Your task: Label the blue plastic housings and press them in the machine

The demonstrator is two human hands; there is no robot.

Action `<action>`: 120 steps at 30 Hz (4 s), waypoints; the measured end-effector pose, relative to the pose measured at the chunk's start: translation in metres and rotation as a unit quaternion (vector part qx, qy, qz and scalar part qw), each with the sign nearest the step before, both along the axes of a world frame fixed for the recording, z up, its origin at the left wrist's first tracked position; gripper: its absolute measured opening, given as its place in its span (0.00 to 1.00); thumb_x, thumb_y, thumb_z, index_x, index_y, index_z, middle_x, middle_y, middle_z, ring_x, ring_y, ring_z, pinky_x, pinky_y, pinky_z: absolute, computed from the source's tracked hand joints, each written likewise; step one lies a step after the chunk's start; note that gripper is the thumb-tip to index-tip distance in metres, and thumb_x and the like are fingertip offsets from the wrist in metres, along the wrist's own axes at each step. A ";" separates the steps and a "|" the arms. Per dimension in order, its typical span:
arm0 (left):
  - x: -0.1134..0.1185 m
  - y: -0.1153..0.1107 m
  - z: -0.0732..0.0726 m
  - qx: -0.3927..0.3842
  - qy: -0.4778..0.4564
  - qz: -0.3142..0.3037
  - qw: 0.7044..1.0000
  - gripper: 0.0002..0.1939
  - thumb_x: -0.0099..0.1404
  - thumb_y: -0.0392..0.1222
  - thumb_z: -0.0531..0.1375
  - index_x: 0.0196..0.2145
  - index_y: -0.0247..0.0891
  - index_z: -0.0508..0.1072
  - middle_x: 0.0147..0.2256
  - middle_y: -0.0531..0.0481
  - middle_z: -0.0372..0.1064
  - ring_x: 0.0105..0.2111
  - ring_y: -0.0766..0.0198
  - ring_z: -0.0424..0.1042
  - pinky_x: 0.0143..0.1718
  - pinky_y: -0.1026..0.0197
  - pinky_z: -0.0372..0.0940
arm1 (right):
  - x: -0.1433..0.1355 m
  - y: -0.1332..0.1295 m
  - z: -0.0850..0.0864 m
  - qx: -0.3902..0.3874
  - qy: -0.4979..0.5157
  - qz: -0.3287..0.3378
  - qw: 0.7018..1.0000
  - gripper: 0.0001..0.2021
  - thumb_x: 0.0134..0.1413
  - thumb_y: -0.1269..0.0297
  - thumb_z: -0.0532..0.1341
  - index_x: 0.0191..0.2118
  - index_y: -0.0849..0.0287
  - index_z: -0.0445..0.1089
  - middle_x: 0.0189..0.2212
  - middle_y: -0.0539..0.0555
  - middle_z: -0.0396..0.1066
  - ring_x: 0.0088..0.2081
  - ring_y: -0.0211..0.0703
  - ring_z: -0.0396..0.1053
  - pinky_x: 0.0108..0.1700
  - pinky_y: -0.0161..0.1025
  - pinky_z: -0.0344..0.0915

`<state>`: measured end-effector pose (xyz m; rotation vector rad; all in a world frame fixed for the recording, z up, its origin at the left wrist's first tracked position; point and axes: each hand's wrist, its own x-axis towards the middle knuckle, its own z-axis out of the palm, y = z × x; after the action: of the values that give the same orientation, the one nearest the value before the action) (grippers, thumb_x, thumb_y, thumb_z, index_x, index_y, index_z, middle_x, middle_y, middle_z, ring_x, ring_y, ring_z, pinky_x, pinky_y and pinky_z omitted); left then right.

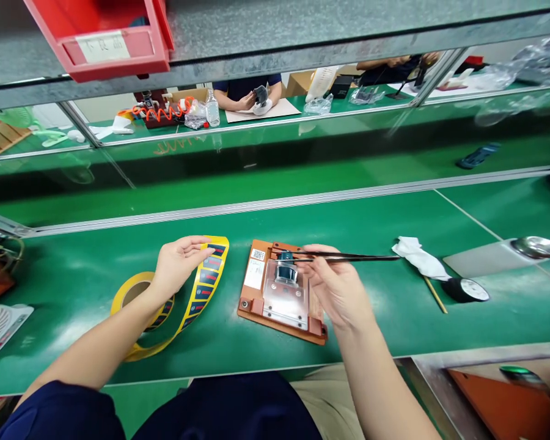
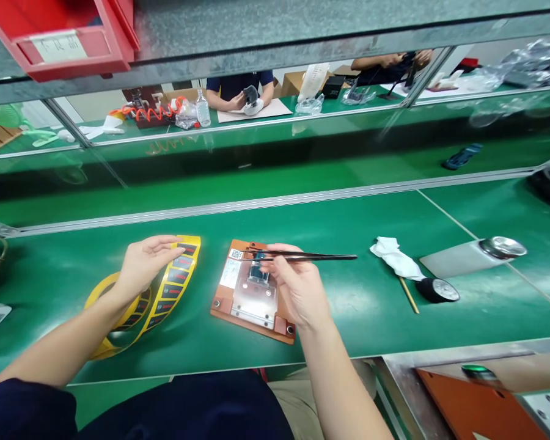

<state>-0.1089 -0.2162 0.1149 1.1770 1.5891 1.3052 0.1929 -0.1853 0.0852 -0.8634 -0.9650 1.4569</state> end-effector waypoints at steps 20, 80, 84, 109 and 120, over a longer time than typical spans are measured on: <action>-0.005 -0.027 0.002 0.042 0.028 0.068 0.996 0.19 0.51 0.54 0.74 0.33 0.36 0.80 0.30 0.47 0.78 0.30 0.60 0.75 0.34 0.62 0.70 | -0.109 0.036 0.035 0.038 -0.019 0.165 0.985 0.18 0.45 0.52 0.75 0.36 0.59 0.74 0.31 0.52 0.77 0.32 0.40 0.77 0.39 0.38 0.75; 0.117 -0.051 -0.049 0.207 0.509 -0.295 0.782 0.25 0.72 0.47 0.59 0.63 0.36 0.65 0.63 0.37 0.64 0.65 0.45 0.60 0.59 0.43 0.58 | 0.031 0.017 -0.036 0.037 -0.131 -0.007 0.991 0.16 0.56 0.48 0.68 0.38 0.55 0.70 0.36 0.53 0.76 0.40 0.45 0.76 0.49 0.45 0.71; 0.117 -0.051 -0.050 0.201 0.511 -0.295 0.782 0.25 0.72 0.47 0.60 0.63 0.38 0.65 0.63 0.37 0.64 0.65 0.45 0.59 0.60 0.44 0.58 | 0.031 0.015 -0.037 0.031 -0.131 -0.013 0.991 0.16 0.56 0.47 0.68 0.38 0.55 0.70 0.36 0.53 0.76 0.40 0.45 0.76 0.49 0.45 0.71; 0.128 -0.028 -0.036 0.166 0.548 -0.316 0.757 0.42 0.60 0.60 0.68 0.64 0.36 0.64 0.63 0.37 0.64 0.57 0.41 0.65 0.51 0.43 0.55 | 0.033 0.022 -0.027 0.036 -0.132 0.030 0.990 0.15 0.55 0.51 0.69 0.38 0.57 0.71 0.34 0.53 0.77 0.38 0.43 0.76 0.45 0.43 0.74; 0.119 -0.003 -0.043 0.062 0.382 -0.273 0.881 0.45 0.62 0.55 0.67 0.70 0.42 0.51 0.65 0.37 0.59 0.63 0.39 0.57 0.59 0.38 0.58 | 0.057 0.011 -0.036 0.030 -0.126 -0.259 0.957 0.13 0.58 0.53 0.65 0.42 0.54 0.66 0.35 0.51 0.73 0.40 0.44 0.74 0.47 0.45 0.71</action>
<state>0.0105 -0.2193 0.0716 2.2106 1.4891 0.5831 0.2499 -0.1748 0.0493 -1.1736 -0.8757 0.8802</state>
